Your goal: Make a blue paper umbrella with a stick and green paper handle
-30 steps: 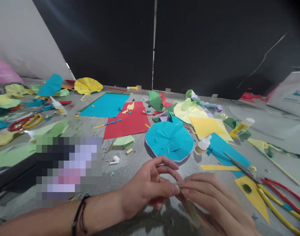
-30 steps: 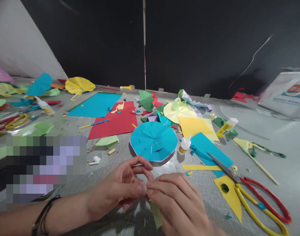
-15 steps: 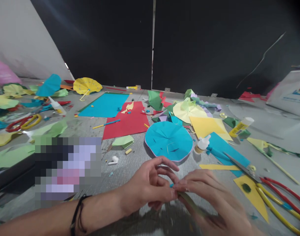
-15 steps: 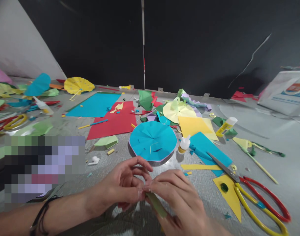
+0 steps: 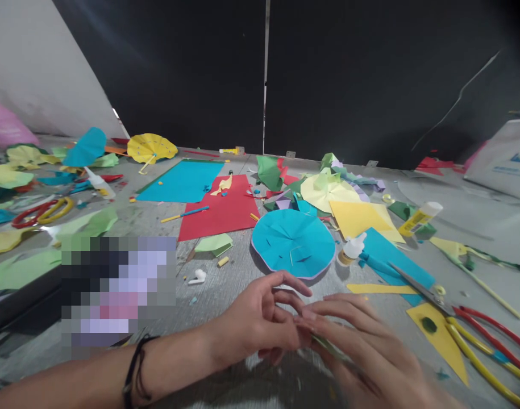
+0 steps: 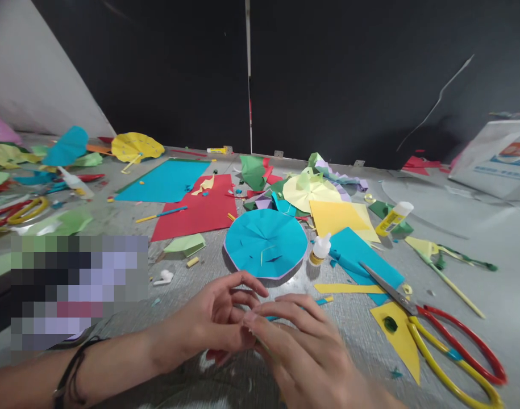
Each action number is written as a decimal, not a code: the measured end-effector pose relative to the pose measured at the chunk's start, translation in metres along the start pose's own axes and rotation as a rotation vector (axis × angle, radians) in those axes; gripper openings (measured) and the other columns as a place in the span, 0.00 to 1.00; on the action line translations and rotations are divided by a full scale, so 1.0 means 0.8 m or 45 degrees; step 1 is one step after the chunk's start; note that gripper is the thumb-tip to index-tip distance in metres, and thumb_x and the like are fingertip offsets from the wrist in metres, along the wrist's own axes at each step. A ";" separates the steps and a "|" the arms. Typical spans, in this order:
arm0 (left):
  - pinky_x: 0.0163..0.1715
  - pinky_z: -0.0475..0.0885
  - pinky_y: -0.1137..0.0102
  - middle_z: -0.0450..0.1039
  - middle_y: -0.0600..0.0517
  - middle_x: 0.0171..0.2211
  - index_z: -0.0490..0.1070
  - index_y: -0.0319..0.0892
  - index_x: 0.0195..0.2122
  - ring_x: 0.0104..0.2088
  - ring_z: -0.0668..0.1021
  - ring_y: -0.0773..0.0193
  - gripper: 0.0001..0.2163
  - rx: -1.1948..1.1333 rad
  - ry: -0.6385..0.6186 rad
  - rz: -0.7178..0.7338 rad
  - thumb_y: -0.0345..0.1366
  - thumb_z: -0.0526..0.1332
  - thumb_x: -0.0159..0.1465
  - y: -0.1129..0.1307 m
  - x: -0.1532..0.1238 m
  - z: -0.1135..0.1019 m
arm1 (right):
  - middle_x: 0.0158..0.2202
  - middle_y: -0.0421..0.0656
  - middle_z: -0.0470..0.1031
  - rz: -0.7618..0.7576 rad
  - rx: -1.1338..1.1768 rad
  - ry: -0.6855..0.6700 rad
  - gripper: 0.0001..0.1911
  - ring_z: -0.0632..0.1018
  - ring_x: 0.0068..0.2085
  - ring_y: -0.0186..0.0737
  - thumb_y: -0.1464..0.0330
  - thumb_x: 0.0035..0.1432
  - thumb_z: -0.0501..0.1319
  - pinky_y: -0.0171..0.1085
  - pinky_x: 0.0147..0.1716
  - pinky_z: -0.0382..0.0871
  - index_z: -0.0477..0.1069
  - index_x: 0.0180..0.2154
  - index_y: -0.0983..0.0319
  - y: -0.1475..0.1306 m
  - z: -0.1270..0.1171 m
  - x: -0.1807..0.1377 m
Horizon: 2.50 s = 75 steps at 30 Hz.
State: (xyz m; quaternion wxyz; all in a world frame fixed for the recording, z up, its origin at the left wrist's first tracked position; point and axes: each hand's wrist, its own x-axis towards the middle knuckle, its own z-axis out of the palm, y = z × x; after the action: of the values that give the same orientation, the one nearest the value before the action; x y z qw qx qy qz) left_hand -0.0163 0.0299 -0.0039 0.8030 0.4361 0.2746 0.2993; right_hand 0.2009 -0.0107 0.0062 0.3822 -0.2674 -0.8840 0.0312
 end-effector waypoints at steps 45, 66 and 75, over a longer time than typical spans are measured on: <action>0.17 0.61 0.78 0.68 0.58 0.22 0.74 0.39 0.37 0.20 0.71 0.72 0.12 0.398 0.374 0.234 0.41 0.72 0.61 0.028 0.003 -0.001 | 0.45 0.49 0.82 0.291 -0.095 -0.204 0.22 0.84 0.44 0.51 0.76 0.62 0.58 0.48 0.39 0.83 0.67 0.58 0.60 0.021 0.003 0.007; 0.19 0.69 0.77 0.74 0.55 0.20 0.70 0.40 0.36 0.18 0.74 0.70 0.14 0.220 0.253 0.232 0.46 0.66 0.68 0.018 0.011 -0.005 | 0.40 0.46 0.79 0.195 -0.094 0.220 0.13 0.81 0.39 0.40 0.82 0.65 0.60 0.35 0.33 0.79 0.72 0.47 0.61 0.021 -0.005 0.011; 0.14 0.74 0.75 0.80 0.53 0.22 0.68 0.41 0.36 0.17 0.81 0.62 0.14 0.120 0.071 0.163 0.40 0.73 0.61 0.020 0.008 -0.007 | 0.39 0.46 0.78 0.130 0.000 0.243 0.15 0.80 0.39 0.37 0.85 0.62 0.60 0.34 0.38 0.77 0.73 0.46 0.63 0.017 -0.013 0.013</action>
State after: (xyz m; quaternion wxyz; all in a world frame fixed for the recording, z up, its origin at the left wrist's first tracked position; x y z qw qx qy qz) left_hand -0.0200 0.0450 0.0062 0.7528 0.4817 0.2821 0.3488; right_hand 0.2082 0.0045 0.0165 0.4626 -0.3138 -0.8288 0.0251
